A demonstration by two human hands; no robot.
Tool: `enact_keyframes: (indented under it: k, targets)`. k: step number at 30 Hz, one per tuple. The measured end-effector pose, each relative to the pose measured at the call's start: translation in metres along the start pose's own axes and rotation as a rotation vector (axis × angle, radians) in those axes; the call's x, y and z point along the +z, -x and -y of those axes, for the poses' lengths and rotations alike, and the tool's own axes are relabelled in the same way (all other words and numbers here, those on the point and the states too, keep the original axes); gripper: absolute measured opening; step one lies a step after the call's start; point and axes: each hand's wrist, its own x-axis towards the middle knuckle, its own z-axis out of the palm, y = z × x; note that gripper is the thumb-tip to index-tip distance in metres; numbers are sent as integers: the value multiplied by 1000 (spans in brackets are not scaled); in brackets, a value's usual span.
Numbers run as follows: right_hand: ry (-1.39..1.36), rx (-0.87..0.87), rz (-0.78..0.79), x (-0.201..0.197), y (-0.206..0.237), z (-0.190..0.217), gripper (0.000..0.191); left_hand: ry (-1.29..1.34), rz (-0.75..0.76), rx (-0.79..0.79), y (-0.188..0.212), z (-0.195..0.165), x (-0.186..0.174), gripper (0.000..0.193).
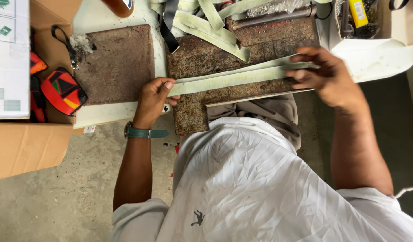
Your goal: The person sits at a workbench handling pale green strips. They pick up a strip, apply a liquid adhesive from a jar onto it with their fingers, fold and press the strip along its length, and place it on a growing stack of finished strips, repeating the process.
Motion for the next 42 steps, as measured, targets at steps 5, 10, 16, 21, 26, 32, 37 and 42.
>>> enact_keyframes:
  k: [5, 10, 16, 21, 26, 32, 37, 42]
  targets:
    - [71, 44, -16, 12, -8, -9, 47, -226, -298, 3, 37, 2, -42, 41]
    - [190, 73, -182, 3, -4, -19, 42, -249, -625, 42, 75, 19, -63, 39]
    - [-362, -201, -13, 32, -2, 10, 67, 430, -267, 307, 59, -2, 6, 21]
    - [570, -577, -15, 120, 30, 42, 85, 694, 242, 86, 32, -37, 172, 27]
    - [824, -634, -37, 93, 15, 81, 95, 762, 685, -79, 36, -59, 219, 40]
    - [443, -281, -351, 24, 24, 57, 83, -801, -307, 366, -62, -52, 55, 39]
    - [417, -411, -357, 28, 13, 34, 79, -940, -311, 206, -112, -24, 6, 12]
    - [454, -507, -269, 43, -5, 49, 77, -626, -468, 649, -102, -73, -30, 7]
